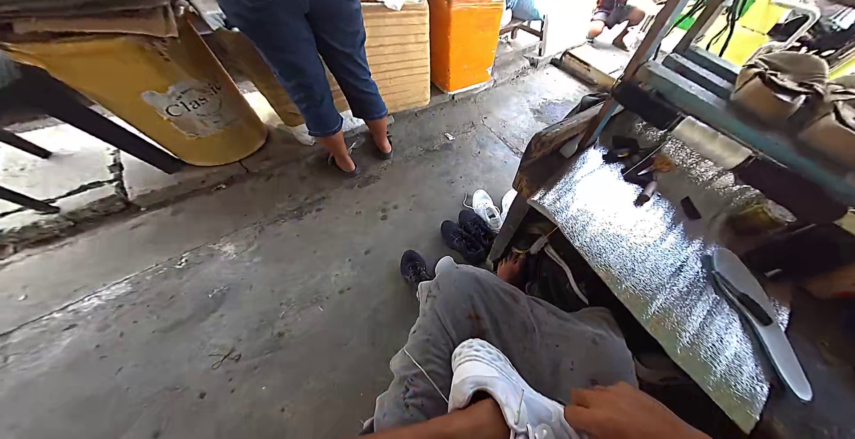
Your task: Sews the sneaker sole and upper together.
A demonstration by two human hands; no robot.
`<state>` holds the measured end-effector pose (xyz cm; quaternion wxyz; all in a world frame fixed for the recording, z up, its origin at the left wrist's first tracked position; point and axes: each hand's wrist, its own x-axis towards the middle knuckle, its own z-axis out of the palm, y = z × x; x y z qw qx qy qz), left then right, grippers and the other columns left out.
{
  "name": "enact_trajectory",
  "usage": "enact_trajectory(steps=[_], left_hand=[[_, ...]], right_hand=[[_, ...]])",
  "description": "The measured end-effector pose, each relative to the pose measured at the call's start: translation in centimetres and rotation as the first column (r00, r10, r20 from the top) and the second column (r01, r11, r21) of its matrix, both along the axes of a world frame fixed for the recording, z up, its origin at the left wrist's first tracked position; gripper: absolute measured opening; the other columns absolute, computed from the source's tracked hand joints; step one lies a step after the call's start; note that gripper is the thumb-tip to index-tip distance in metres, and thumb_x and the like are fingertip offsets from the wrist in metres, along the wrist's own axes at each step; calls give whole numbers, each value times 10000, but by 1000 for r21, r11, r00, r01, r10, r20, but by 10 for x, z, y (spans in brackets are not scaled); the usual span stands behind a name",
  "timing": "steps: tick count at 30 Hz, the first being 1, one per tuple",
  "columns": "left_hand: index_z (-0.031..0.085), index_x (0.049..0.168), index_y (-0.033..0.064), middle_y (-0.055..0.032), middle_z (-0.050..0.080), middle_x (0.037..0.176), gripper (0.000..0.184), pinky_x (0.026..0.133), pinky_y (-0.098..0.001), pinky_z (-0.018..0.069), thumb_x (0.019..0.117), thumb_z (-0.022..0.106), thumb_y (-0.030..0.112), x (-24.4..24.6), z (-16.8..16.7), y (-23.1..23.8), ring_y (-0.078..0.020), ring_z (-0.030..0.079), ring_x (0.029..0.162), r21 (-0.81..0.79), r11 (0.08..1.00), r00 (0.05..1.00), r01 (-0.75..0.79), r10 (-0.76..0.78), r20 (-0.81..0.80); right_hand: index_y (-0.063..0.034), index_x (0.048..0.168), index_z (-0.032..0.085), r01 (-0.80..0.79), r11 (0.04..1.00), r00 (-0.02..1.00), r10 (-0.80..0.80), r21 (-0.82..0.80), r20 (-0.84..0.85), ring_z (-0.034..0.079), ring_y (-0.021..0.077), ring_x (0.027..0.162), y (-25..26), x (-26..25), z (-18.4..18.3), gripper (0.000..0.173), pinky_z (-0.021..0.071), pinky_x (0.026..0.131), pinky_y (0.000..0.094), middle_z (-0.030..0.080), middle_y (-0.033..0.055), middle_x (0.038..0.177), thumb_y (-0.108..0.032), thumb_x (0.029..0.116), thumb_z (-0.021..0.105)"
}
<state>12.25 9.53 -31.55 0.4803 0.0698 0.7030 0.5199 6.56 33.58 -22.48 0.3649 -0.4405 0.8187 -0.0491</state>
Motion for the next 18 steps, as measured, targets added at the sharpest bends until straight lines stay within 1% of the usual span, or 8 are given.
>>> enact_trajectory(steps=[4,6,8,11,12,14,16,18], left_hand=[[687,1076,-82,-234,695,1027,229,912,-514,510,903,712,65,2,7,-2,-322,667,974,40,994,969,106,-94,-228],[683,1062,-105,-283,683,1052,227,932,-580,476,892,720,40,0,14,-6,-399,655,1013,1,980,940,199,-190,-284],[692,1010,-94,-277,688,1021,189,902,-597,480,879,725,39,4,12,-13,-415,659,1001,-19,966,875,256,-240,-420],[710,934,-51,-225,711,945,127,849,-552,522,868,727,56,24,-4,-22,-369,692,944,36,979,722,199,-122,-681],[710,944,-51,-212,716,940,138,852,-520,535,866,732,61,30,-10,-25,-341,699,940,86,985,712,149,-46,-700],[694,1039,-42,-174,714,985,211,898,-428,544,873,734,82,34,-18,-25,-250,691,975,236,971,787,36,118,-606],[691,1054,-40,-189,711,991,244,893,-474,542,857,754,88,30,-18,-24,-284,691,980,242,967,799,78,84,-596],[707,972,-38,-193,713,924,198,829,-516,547,828,776,78,21,-11,-22,-313,697,911,216,963,767,162,15,-641]], right_hand=[[-57,994,722,276,944,940,-305,-180,-156,721,342,761,6,42,-9,140,594,597,533,694,158,909,-60,918,605],[-43,1020,741,400,886,894,-434,-235,-113,716,339,771,7,54,-11,175,594,622,535,700,170,928,-75,958,581],[-52,1035,749,453,853,870,-486,-260,-78,717,326,802,10,59,-13,194,592,644,528,707,164,960,-96,984,567],[-72,1028,750,425,862,878,-467,-278,-107,722,303,817,11,61,-15,203,595,649,511,717,140,968,-119,1004,554],[-80,1017,750,395,873,884,-446,-284,-141,725,295,821,11,60,-14,203,599,649,499,722,129,966,-125,1001,552],[-94,989,743,332,903,890,-396,-274,-228,730,292,828,10,59,-13,202,599,652,486,732,111,966,-131,987,545],[-104,957,733,258,939,883,-325,-228,-338,734,296,832,8,60,-14,193,597,664,488,739,92,953,-129,959,542],[-101,942,724,169,974,867,-220,-152,-447,736,317,861,4,59,-13,135,593,708,511,738,93,932,-86,906,595]])
